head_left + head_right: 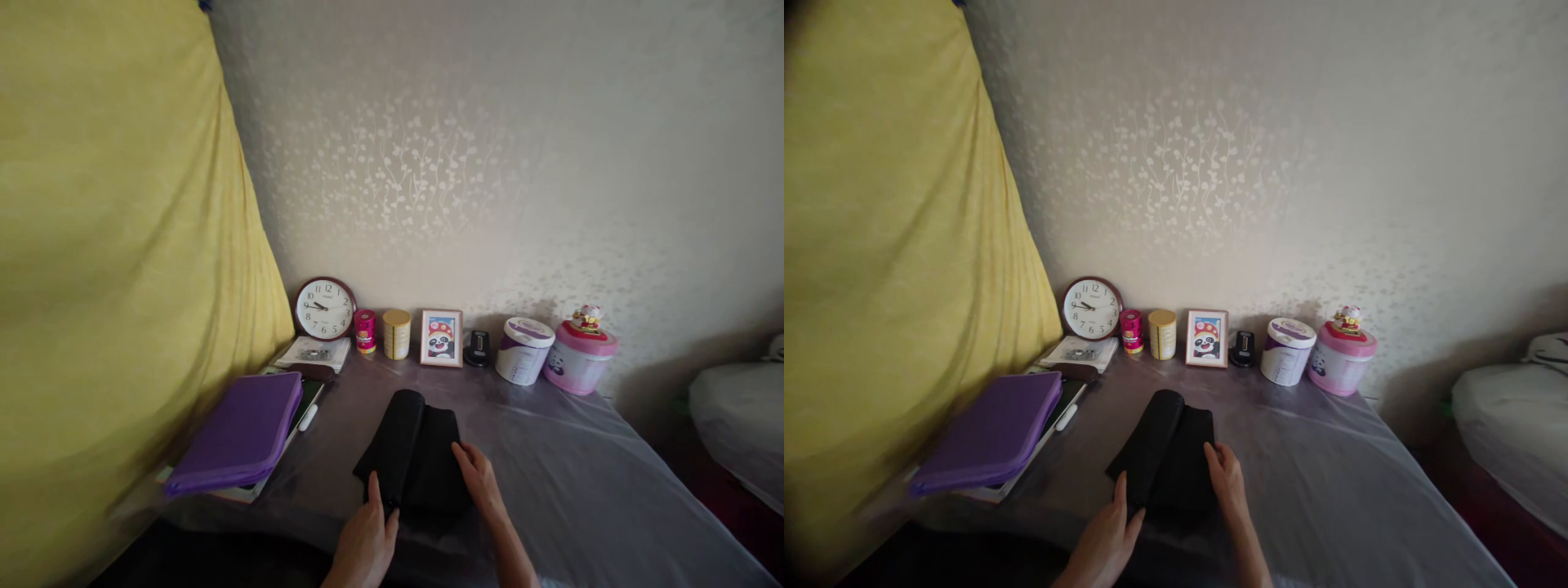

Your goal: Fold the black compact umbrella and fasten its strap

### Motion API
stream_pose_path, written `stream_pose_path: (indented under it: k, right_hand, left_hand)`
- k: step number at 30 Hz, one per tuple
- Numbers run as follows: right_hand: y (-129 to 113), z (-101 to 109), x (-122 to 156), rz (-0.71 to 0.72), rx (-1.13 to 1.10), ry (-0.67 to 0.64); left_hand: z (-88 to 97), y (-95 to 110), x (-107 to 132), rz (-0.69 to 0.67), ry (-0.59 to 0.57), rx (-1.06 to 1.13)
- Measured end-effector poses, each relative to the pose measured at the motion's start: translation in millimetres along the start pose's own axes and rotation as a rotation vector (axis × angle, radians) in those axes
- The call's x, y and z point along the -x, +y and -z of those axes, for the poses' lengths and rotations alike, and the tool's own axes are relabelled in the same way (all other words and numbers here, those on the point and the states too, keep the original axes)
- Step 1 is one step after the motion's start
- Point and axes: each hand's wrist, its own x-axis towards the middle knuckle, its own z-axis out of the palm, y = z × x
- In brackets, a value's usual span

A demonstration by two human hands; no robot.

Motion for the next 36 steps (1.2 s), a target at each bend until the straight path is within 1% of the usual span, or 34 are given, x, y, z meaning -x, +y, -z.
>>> stream_pose_path:
  k: [4,9,13,16,21,26,30,33,36]
  right_hand:
    - [-12,-5,1,-0.049,-0.236,-0.105]
    - [-42,-7,6,-0.114,-0.48,-0.193]
    - [-66,-9,10,-0.117,-0.598,-0.251]
    - [-78,-21,8,-0.105,-0.615,-0.266]
    - [-80,-60,-5,-0.04,-0.503,-0.213]
    - [-73,-93,-15,0.054,-0.282,-0.182]
    - [-71,-107,-17,0.104,-0.015,-0.19]
    - [-70,-112,-17,0.162,0.175,-0.189]
    - [-69,-113,-17,0.218,0.287,-0.19]
  left_hand:
    - [0.0,0,0,-0.005,0.011,-0.01]
    - [-1.3,-1,-1,0.0,0.003,-0.002]
    - [-2.2,-3,-3,0.002,-0.008,0.003]
    - [-2.4,-3,-4,-0.004,-0.008,0.01]
    - [-4.2,-3,-6,0.014,-0.026,-0.007]
    - [-4.2,-5,-8,0.004,-0.036,0.019]
    - [-0.3,-5,-9,0.0,-0.05,0.037]
    - [0.9,-5,-7,-0.002,-0.046,0.038]
    - [-0.4,-6,0,-0.008,-0.037,0.067]
